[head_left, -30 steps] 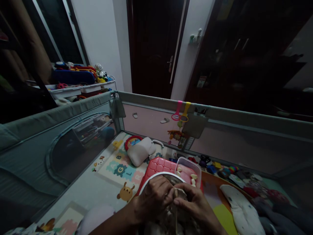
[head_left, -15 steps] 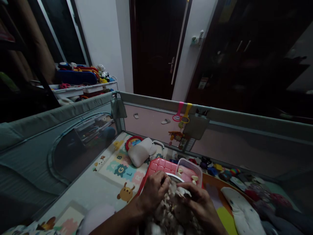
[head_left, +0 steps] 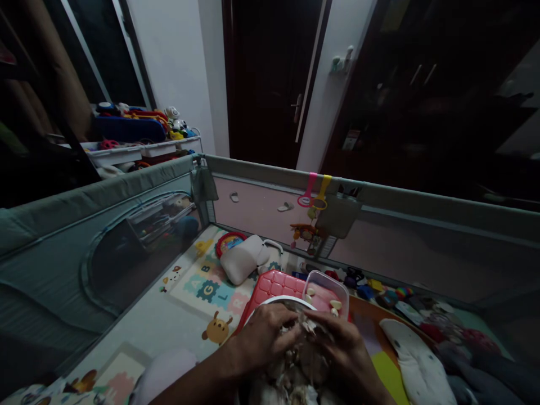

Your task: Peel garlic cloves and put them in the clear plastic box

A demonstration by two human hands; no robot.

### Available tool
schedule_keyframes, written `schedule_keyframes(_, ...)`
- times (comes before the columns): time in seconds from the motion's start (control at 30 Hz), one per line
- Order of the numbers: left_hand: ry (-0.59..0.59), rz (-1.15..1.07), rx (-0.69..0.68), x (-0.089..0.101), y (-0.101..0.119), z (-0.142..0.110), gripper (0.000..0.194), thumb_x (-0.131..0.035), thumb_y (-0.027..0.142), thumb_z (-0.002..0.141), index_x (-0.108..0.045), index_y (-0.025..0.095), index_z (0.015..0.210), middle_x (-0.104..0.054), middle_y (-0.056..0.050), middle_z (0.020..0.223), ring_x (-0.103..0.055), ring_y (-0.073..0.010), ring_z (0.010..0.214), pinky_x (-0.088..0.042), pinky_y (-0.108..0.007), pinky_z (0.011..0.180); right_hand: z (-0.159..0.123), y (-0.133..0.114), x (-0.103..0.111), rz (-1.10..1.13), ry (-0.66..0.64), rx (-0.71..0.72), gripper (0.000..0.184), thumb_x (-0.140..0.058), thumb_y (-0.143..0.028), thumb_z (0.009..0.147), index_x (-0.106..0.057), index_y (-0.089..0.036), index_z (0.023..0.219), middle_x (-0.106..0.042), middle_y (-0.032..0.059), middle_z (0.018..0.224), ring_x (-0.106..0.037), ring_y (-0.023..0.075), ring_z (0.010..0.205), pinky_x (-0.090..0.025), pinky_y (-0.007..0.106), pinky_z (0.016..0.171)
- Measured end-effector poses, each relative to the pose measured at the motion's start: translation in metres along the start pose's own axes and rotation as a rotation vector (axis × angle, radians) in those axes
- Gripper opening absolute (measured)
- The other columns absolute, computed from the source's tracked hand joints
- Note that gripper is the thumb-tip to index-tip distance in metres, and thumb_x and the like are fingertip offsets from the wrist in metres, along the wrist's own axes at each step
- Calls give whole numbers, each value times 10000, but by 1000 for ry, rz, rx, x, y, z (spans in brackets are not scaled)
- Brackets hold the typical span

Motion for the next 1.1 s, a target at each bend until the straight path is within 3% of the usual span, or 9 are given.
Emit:
schedule_keyframes(0.23,-90,-265,93,0,2,5,215,-584,221,798,-724,171,954,-709,-38,809,-606,-157,705,-438,-211,645,-5,-21,-5,-232,17,253,87,-637,-239,728,-724,-228,729,-715,49,656,-656,217,589,-493,288,552)
schedule_keyframes(0.43,-175,-476,221,-12,-12,3,288,-565,202,763,-715,141,1002,-712,-32,830,-620,-173,747,-456,-213,649,-15,-35,-15,-382,8,448,157,-589,-229,804,-741,-263,809,-705,73,725,-642,198,636,-481,277,560)
schedule_keyframes(0.5,-192,-477,243,-16,-14,3,290,-565,203,755,-719,132,990,-713,-40,845,-625,-183,763,-463,-221,658,-17,-37,-13,-392,41,455,167,-585,-248,816,-749,-280,802,-688,68,678,-629,200,634,-477,291,571)
schedule_keyframes(0.7,-111,-399,279,-18,-18,3,256,-599,220,725,-740,130,918,-712,-27,777,-617,-172,711,-453,-215,652,-19,-34,-19,-458,-46,476,207,-541,-258,842,-746,-288,834,-687,71,660,-631,199,634,-475,289,563)
schedule_keyframes(0.87,-97,-507,290,-20,-21,4,252,-629,259,710,-748,129,890,-714,-33,758,-621,-179,704,-450,-221,636,-17,-36,-17,-450,-21,479,222,-537,-246,840,-747,-287,781,-678,66,648,-616,188,590,-466,271,528)
schedule_keyframes(1.1,-108,-816,394,-27,-31,5,306,-682,298,649,-750,107,879,-718,-74,778,-629,-193,691,-473,-266,640,-7,-21,-2,-131,6,270,167,-625,-310,783,-729,-257,664,-704,46,648,-621,185,544,-485,264,524)
Point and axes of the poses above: each hand's wrist, its own z-axis towards the middle knuckle, its own x-axis out of the back of the hand, y = z × x, the point moved 8 cm from there along z, towards the middle knuckle
